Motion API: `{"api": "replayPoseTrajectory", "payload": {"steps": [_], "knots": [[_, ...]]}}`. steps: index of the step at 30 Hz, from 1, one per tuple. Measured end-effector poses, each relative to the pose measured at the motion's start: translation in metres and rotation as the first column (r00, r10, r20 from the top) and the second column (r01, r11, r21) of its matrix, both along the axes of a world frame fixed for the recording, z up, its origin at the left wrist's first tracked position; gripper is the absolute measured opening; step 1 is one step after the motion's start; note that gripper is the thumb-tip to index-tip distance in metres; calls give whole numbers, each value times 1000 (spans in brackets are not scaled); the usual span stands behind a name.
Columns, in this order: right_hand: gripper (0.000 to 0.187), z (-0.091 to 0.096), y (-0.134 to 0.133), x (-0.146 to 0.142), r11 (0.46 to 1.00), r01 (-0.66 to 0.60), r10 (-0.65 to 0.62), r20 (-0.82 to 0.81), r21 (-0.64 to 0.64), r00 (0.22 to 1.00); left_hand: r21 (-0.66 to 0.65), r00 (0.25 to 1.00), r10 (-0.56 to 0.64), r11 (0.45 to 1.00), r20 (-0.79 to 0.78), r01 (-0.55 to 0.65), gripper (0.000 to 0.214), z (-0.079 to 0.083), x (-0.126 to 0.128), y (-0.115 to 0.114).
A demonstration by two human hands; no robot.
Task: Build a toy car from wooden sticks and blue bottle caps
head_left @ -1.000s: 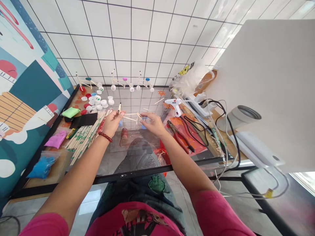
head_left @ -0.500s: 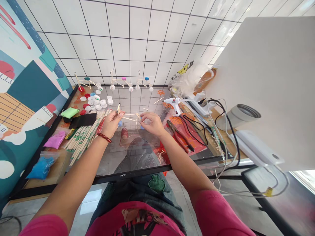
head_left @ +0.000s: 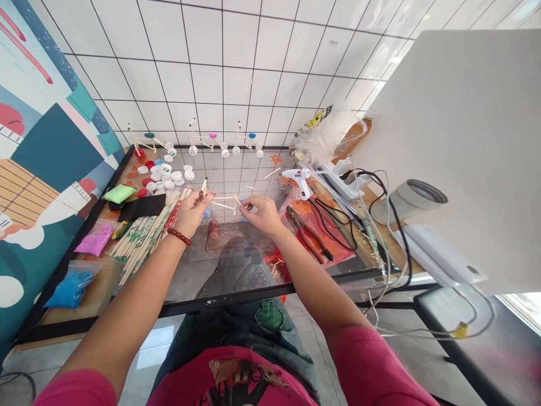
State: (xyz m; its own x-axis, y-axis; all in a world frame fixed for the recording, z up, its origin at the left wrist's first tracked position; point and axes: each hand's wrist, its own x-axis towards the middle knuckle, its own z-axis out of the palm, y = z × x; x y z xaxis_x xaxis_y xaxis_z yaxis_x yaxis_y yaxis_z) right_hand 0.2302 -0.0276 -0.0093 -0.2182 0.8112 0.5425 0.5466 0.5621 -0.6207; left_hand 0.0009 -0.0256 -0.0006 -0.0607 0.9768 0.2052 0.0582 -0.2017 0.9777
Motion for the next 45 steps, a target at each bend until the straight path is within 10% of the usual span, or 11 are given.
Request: {"api": "replayPoseTrajectory", "payload": {"steps": [45], "knots": [[13,5,-1,2,999,9,-8,-16,41,1000,-37,993,19,999,120,-15,47,-1,0,2]]}}
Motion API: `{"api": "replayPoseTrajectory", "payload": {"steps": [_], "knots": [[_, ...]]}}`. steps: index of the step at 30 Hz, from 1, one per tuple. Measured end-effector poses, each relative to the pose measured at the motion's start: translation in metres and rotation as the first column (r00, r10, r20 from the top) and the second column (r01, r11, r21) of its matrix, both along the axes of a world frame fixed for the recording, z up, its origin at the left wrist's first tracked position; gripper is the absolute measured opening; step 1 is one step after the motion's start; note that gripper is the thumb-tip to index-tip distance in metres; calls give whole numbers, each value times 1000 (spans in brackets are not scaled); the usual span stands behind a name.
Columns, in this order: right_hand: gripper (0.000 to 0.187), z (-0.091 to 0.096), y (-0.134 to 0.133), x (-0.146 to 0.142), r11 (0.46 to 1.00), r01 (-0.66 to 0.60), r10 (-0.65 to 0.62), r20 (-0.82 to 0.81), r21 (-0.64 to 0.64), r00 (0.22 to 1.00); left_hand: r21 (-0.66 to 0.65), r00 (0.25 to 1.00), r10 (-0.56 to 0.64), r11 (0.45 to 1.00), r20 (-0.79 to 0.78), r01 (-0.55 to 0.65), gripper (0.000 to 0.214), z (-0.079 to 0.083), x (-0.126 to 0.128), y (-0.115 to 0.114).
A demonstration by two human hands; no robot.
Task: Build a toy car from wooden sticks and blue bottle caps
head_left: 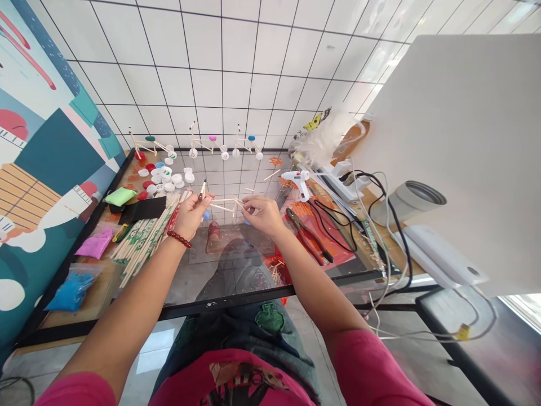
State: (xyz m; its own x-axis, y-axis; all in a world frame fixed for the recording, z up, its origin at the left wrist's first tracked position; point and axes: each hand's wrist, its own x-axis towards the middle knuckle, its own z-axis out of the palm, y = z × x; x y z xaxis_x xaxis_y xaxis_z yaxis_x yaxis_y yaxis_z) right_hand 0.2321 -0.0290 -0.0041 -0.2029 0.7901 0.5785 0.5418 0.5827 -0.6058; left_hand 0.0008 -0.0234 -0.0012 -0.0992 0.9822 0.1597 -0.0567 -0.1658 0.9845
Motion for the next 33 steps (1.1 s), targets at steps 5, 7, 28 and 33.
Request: {"api": "replayPoseTrajectory", "payload": {"steps": [5,7,28,33], "knots": [[12,0,0,1,1000,5,-5,5,-4,1000,-12,1000,3,1000,-11,-3,47,2,0,-1],[12,-1,1,1,1000,10,-10,9,-6,1000,-7,1000,-7,1000,-10,7,47,2,1,-1],[15,-2,3,-1,996,-88,86,44,33,995,35,996,-22,999,-90,26,46,1,-1,-1],[16,-2,4,-1,989,-140,140,-6,51,990,52,995,-26,998,-96,31,42,4,1,-3]]}}
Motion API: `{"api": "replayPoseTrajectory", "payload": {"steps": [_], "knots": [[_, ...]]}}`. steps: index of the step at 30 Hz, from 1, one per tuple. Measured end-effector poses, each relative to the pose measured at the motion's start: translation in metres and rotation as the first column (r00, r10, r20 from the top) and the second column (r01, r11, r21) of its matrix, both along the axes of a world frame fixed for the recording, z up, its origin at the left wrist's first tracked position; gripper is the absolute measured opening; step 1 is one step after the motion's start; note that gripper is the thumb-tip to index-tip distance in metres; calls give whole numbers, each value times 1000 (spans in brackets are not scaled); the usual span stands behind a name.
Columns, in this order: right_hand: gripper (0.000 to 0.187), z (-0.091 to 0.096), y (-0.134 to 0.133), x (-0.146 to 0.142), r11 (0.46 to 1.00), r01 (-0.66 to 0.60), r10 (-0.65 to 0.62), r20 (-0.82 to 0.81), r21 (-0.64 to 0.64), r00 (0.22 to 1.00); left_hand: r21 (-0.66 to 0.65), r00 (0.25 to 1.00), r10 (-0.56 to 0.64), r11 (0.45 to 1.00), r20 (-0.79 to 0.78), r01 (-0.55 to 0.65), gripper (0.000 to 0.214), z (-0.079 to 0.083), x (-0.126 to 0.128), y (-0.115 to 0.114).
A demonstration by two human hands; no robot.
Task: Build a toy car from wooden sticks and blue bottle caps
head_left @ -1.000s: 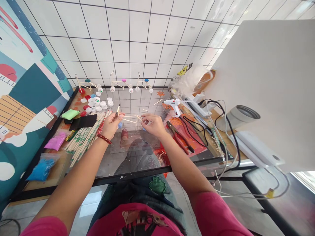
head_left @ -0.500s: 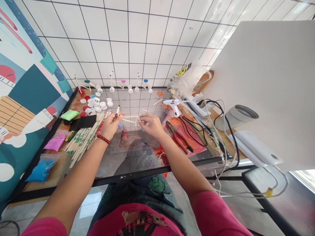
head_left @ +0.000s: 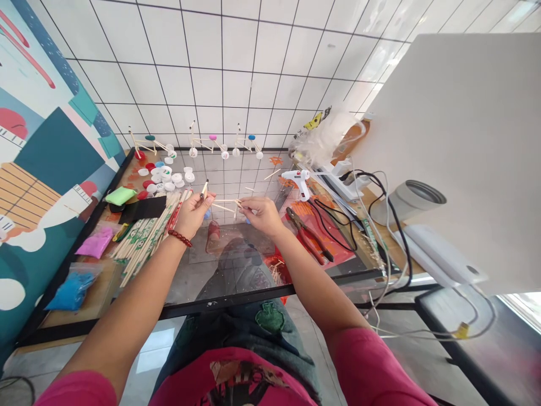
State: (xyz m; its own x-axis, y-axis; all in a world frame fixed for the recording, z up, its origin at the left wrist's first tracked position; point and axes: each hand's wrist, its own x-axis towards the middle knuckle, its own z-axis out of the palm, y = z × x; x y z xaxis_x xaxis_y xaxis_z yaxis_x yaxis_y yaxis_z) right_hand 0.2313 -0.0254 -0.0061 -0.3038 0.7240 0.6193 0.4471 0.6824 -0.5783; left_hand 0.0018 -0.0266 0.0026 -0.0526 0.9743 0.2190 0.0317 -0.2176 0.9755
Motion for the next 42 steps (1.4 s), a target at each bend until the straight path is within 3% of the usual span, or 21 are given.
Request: {"api": "replayPoseTrajectory", "payload": {"steps": [10,14,17,23,34,42], "knots": [[18,2,1,1,997,-5,6,16,-72,1000,47,1000,13,999,-2,-13,36,-2,2,-1],[15,1,0,0,990,106,-103,43,-94,994,48,1000,19,999,-7,-18,36,-7,2,2],[23,0,-2,-1,983,157,-154,38,-99,987,22,999,33,999,6,-33,39,-11,1,4],[14,1,-1,-1,983,146,-144,20,-114,989,21,999,40,999,2,-40,39,-11,0,4],[22,2,-1,1,992,102,-100,36,-80,994,57,998,59,997,-14,-58,35,-12,2,0],[16,5,-2,1,994,90,-88,38,-68,995,68,998,68,995,13,-69,33,-19,3,3]]}}
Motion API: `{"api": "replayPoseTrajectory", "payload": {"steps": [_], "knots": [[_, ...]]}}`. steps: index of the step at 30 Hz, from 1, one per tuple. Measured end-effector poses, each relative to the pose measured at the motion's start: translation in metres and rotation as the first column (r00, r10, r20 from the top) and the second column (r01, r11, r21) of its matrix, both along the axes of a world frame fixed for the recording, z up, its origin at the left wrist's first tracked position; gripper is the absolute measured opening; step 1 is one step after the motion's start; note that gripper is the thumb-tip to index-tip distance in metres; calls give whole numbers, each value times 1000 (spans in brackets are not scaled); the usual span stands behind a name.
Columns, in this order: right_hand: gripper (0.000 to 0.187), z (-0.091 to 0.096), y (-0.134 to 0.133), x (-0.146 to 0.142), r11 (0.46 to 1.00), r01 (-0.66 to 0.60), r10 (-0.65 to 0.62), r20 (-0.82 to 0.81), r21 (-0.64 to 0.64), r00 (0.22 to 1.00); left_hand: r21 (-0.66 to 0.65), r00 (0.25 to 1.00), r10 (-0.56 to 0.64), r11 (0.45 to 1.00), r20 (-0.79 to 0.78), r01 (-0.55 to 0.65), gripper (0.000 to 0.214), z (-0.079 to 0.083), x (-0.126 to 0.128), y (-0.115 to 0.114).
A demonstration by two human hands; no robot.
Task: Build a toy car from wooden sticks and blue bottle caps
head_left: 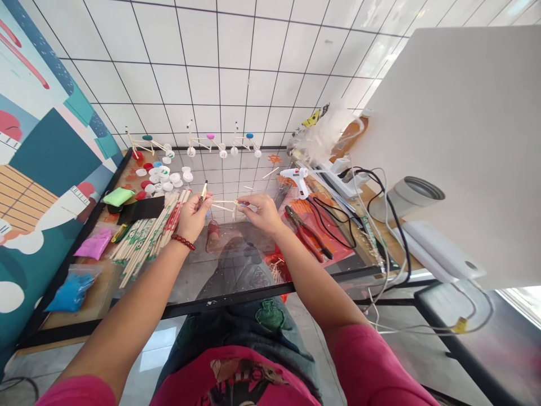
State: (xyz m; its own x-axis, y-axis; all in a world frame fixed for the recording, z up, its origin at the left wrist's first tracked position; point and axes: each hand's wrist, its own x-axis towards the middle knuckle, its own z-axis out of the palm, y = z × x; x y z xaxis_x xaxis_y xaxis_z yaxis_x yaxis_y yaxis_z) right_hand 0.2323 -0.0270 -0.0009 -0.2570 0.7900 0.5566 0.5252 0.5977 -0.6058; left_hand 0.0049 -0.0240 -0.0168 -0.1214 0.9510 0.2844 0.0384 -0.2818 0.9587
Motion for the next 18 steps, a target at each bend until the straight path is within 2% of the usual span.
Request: {"api": "replayPoseTrajectory", "payload": {"steps": [3,9,12,14,18], "knots": [[21,0,0,1,1000,0,0,-1,-6,1000,-21,1000,1,1000,13,0,37,0,0,-1],[50,7,0,20,997,-52,50,-51,-49,997,-84,998,-44,995,37,47,53,11,-5,-7],[56,7,1,28,994,-85,81,-54,-72,995,-89,998,-59,994,12,60,51,15,-8,-8],[55,4,1,27,994,-72,71,-7,-80,997,-98,999,-38,995,-14,36,47,15,-8,-8],[36,-4,4,15,992,-37,38,8,-123,999,-81,999,38,996,-4,-38,49,11,-5,-6]]}}
